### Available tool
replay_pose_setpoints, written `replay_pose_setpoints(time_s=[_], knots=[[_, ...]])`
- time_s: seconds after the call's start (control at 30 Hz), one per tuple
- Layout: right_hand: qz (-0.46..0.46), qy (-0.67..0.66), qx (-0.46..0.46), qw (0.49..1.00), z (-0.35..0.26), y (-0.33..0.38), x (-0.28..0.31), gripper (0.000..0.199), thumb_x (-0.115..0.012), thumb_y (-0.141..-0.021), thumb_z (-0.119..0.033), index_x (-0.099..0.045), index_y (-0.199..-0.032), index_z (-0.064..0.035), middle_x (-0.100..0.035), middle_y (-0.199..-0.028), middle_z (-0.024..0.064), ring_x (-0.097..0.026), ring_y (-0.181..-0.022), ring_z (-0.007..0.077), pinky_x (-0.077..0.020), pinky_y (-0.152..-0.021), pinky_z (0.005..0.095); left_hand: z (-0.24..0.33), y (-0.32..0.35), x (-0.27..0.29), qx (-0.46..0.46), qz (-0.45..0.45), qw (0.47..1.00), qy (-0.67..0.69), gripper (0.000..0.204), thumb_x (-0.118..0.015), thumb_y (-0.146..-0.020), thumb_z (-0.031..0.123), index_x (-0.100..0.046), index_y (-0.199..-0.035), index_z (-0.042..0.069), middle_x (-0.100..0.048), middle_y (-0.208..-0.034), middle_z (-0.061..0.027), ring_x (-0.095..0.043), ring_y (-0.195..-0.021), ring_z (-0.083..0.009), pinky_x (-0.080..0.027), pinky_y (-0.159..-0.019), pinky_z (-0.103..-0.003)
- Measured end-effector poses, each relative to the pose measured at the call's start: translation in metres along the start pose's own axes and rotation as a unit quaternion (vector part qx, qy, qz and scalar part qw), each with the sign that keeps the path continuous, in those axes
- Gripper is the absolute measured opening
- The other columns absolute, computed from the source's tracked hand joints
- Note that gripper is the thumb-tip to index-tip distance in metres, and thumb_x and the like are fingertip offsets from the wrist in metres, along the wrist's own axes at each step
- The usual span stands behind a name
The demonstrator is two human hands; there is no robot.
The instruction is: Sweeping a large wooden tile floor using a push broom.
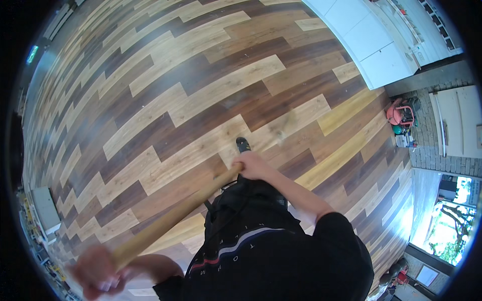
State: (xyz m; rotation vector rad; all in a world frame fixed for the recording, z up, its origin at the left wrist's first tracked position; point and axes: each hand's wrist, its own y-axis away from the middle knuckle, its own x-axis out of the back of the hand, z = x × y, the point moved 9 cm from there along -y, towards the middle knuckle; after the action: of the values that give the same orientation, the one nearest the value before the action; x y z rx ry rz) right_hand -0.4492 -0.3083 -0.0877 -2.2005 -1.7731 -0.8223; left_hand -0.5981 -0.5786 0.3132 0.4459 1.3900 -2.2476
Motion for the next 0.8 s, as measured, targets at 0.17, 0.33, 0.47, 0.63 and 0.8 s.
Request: replay_pose_setpoints(time_s=[0.17, 0.33, 0.47, 0.63, 0.8], knots=[[0.029, -0.016, -0.128, 0.991, 0.156, 0.049, 0.049, 0.034, -0.063, -0.067, 0.005, -0.071, -0.097, -0.0104, -0.07, -0.089, 0.0107, -0.067, -0.088, 0.0278, -0.0515, -0.079, 0.0335, -0.234, 0.035, 0.011, 0.29, 0.145, 0.939, -0.115, 0.035, -0.061, -0.097, 0.039, -0.044, -0.086, 0.01, -0.046, -0.061, -0.0017, -0.046, -0.055, -0.0148, -0.041, -0.064, -0.036], [-0.012, -0.041, -0.147, 0.988, 0.191, 0.018, 0.071, 0.033, -0.063, -0.067, 0.004, -0.071, -0.095, -0.0114, -0.07, -0.089, 0.0095, -0.067, -0.089, 0.0295, -0.0519, -0.08, 0.0358, -0.28, -0.003, 0.024, 0.316, 0.172, 0.921, -0.148, 0.036, -0.058, -0.098, 0.042, -0.043, -0.084, 0.011, -0.044, -0.059, 0.0013, -0.044, -0.053, -0.0132, -0.042, -0.063, -0.035], [-0.013, 0.009, -0.016, 1.0, 0.131, -0.057, 0.085, 0.029, -0.063, -0.068, 0.003, -0.071, -0.091, -0.0134, -0.068, -0.091, 0.0077, -0.064, -0.093, 0.0298, -0.0502, -0.082, 0.0396, -0.254, -0.07, 0.032, 0.232, 0.176, 0.936, -0.2, 0.038, -0.046, -0.101, 0.047, -0.049, -0.089, 0.011, -0.042, -0.056, 0.0061, -0.041, -0.048, -0.0069, -0.044, -0.062, -0.031], [-0.104, -0.039, 0.102, 0.989, 0.027, -0.165, 0.069, 0.035, -0.066, -0.07, -0.002, -0.07, -0.099, -0.0211, -0.064, -0.103, 0.0031, -0.058, -0.108, 0.0282, -0.0431, -0.089, 0.0529, -0.161, -0.158, 0.006, 0.042, 0.161, 0.924, -0.344, 0.029, -0.052, -0.099, 0.033, -0.052, -0.083, 0.009, -0.035, -0.052, 0.0051, -0.034, -0.045, -0.0061, -0.038, -0.061, -0.028], [-0.135, 0.025, 0.139, 0.981, -0.038, -0.246, 0.055, 0.033, -0.065, -0.075, -0.003, -0.069, -0.1, -0.024, -0.062, -0.108, 0.0005, -0.054, -0.116, 0.027, -0.0334, -0.096, 0.0571, -0.177, -0.187, -0.044, -0.044, 0.124, 0.898, -0.419, 0.033, -0.048, -0.102, 0.04, -0.046, -0.08, 0.016, -0.035, -0.053, 0.0068, -0.036, -0.045, -0.0054, -0.04, -0.053, -0.026]])
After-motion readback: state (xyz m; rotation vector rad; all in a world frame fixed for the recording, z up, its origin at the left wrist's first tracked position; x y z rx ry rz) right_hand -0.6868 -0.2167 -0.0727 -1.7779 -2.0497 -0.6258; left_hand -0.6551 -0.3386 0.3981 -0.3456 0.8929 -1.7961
